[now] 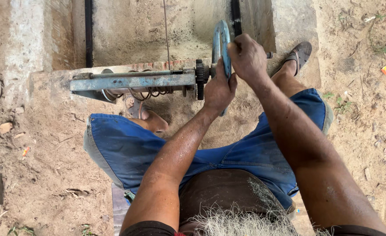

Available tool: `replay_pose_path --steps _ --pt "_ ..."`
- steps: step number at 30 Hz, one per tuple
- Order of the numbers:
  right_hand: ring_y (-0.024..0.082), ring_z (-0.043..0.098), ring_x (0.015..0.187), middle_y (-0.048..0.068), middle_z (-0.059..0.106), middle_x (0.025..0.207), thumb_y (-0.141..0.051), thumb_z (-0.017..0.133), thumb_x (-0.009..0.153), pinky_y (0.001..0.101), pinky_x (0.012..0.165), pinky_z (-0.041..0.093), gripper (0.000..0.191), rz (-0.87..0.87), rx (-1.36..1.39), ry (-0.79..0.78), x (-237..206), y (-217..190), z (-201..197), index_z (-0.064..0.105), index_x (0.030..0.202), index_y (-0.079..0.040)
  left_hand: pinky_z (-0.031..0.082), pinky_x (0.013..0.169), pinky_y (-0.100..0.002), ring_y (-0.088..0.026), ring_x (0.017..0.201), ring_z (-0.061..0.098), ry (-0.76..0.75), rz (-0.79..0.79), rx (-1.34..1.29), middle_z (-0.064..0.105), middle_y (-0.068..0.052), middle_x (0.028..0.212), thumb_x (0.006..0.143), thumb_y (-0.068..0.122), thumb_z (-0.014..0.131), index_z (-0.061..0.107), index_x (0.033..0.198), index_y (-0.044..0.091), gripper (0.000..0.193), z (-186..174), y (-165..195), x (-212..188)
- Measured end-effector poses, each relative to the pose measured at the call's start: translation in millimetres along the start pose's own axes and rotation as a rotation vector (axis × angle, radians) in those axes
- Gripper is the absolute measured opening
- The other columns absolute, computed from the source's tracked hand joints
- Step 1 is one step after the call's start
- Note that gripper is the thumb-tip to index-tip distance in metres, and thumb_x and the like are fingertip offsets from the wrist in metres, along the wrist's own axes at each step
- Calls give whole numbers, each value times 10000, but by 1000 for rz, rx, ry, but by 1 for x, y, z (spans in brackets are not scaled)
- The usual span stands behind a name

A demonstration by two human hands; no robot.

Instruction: The person sits beside a concrete well and turns a hand-crank wheel attached to a winch mechanism. The crank is rotated continuously to wind or unwind a cable extending into the well.

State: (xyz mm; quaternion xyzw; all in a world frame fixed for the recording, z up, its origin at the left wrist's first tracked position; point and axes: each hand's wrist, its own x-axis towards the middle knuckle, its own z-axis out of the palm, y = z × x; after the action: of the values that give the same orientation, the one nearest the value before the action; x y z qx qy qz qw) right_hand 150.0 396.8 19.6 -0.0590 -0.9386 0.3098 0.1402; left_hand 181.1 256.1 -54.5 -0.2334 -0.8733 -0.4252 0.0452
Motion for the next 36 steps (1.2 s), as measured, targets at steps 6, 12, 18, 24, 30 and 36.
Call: replay_pose_path --steps 6,12,18,24,30,36 --pt "257 728 925 207 737 1084 -335 628 1040 400 810 588 457 167 39 -206 36 -8 9 641 1254 69 536 362 -307 -178 491 640 45 100 -24 647 -72 731 1085 298 549 210 1556 -121 716 1 -5 -19" --pt "205 683 752 160 720 958 -247 604 998 340 593 595 465 476 375 -343 46 -14 29 557 1333 73 536 367 -295 -169 499 618 57 141 -36 644 -98 797 1083 257 546 180 1578 -131 728 9 -11 -33" --pt "223 680 792 203 690 1011 -194 611 959 343 597 614 647 460 416 -335 21 -13 34 311 1454 93 521 358 -307 -150 489 586 -8 119 -79 631 -66 761 1100 310 544 189 1587 -111 735 5 -10 -52" --pt "318 683 971 292 650 1138 -336 647 980 437 728 654 716 362 576 -355 -16 -4 31 334 1449 104 535 348 -295 -148 496 627 -197 -216 -309 658 -84 809 1068 504 355 331 1571 -16 724 -14 -12 -65" --pt "416 664 1129 298 669 1212 -688 397 955 630 881 599 906 463 677 -407 -37 -8 23 425 1469 57 646 615 -341 -175 761 736 15 -234 -270 757 -101 998 1128 524 343 544 1430 17 623 -20 -39 -15" --pt "467 569 1295 312 578 1377 -779 235 932 685 1023 491 987 441 757 -457 -71 -5 29 380 1535 -11 627 559 -311 -154 690 710 -27 -249 -224 723 -63 928 1096 533 388 574 1371 20 611 -20 -45 54"
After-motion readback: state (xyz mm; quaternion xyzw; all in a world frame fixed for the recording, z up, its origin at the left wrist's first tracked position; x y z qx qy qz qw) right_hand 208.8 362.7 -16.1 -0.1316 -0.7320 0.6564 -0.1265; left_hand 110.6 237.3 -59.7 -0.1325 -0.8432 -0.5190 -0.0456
